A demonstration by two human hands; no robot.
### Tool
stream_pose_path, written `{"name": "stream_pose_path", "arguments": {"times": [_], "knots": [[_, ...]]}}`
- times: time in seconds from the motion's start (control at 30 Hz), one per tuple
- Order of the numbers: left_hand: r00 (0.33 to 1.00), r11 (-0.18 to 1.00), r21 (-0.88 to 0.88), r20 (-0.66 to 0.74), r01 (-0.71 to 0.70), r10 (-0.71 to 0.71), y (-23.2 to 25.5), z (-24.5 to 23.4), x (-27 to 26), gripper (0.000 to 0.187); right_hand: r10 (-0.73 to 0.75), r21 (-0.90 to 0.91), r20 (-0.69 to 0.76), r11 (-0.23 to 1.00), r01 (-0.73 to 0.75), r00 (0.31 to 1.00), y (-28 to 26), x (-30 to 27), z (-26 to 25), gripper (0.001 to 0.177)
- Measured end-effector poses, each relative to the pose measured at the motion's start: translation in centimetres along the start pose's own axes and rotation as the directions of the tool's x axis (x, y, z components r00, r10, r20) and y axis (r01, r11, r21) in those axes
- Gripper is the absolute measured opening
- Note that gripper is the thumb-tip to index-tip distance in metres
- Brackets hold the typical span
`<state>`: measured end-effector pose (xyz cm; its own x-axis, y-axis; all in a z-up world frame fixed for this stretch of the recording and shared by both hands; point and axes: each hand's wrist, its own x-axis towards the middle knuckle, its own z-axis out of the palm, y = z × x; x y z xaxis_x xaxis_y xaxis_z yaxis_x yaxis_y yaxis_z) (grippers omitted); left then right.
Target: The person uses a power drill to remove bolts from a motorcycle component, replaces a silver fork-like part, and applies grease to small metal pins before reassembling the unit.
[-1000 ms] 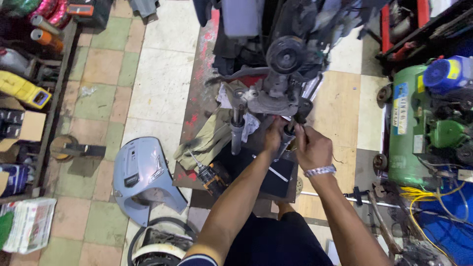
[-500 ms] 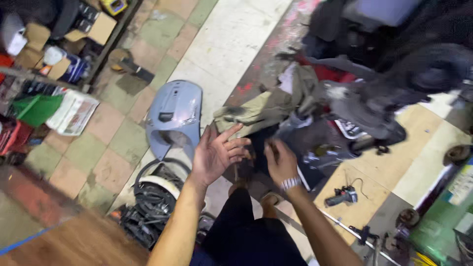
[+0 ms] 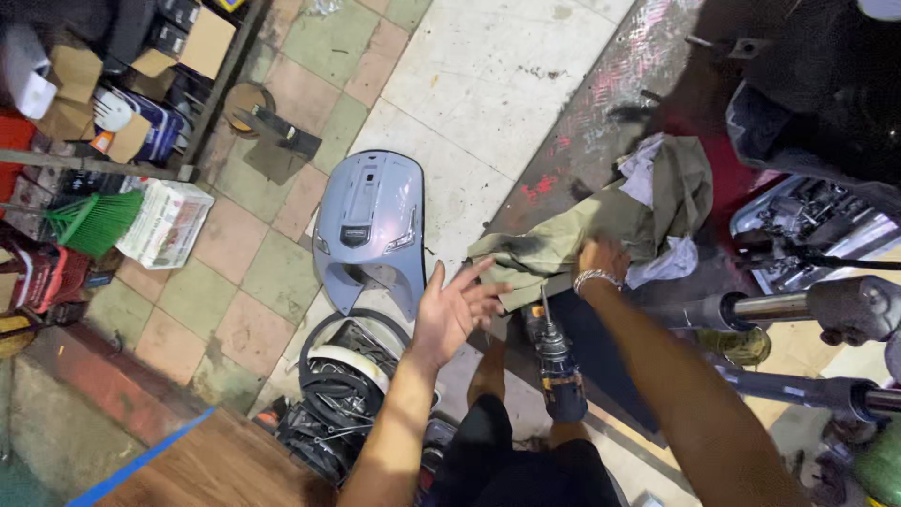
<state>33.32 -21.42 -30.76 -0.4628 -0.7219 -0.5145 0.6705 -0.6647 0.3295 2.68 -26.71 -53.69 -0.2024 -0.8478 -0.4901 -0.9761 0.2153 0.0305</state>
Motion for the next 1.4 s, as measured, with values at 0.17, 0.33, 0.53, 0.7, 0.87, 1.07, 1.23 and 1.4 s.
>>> {"name": "stream_pose_path", "arguments": {"times": [0.17, 0.33, 0.53, 0.7, 0.87, 1.07, 1.23, 1.4], "knots": [[0.984, 0.997, 0.015, -0.164, 0.079, -0.076, -0.5, -1.2, 4.4, 0.082, -0.276, 0.06, -0.095, 0.957, 0.283, 0.956, 0.3, -1.0, -3.4, 0.037], [0.983, 0.99, 0.009, -0.119, 0.138, -0.136, -1.4, -2.3, 6.8, 0.082, -0.294, -0.115, -0.158, 0.954, 0.279, 0.943, 0.5, 0.1, -3.5, 0.031], [0.994, 0.983, 0.15, -0.042, 0.102, -0.097, -0.6, -2.4, 8.3, 0.085, -0.027, 0.53, -0.126, 0.843, 0.091, 0.992, -0.2, 0.3, -12.2, 0.033], [0.978, 0.987, 0.083, 0.148, 0.134, -0.145, -1.8, 4.2, 12.5, 0.089, -0.337, 0.829, -0.39, 0.277, 0.486, 0.857, 0.4, -3.9, -17.5, 0.042], [0.889, 0.971, -0.016, 0.406, 0.24, -0.213, -2.4, 10.7, 12.3, 0.09, -0.02, 0.883, -0.386, 0.281, 0.375, 0.922, -2.7, -6.7, -21.9, 0.035], [0.88, 0.916, 0.396, 0.411, 0.062, -0.237, -3.8, 10.4, 11.9, 0.059, 0.032, 0.853, -0.452, 0.307, 0.422, 0.891, -2.2, -6.6, -25.7, 0.024], [0.921, 0.693, 0.71, 0.341, -0.123, -0.186, -1.2, 12.1, 11.1, 0.034, 0.109, 0.891, -0.289, 0.395, 0.225, 0.951, -2.9, -5.1, -25.0, 0.018], [0.905, -0.445, 0.788, 0.381, -0.425, -0.19, 3.0, 15.4, 8.5, 0.042, 0.1, 0.831, -0.296, 0.517, 0.205, 0.95, -3.3, -3.7, -21.7, 0.02]]}}
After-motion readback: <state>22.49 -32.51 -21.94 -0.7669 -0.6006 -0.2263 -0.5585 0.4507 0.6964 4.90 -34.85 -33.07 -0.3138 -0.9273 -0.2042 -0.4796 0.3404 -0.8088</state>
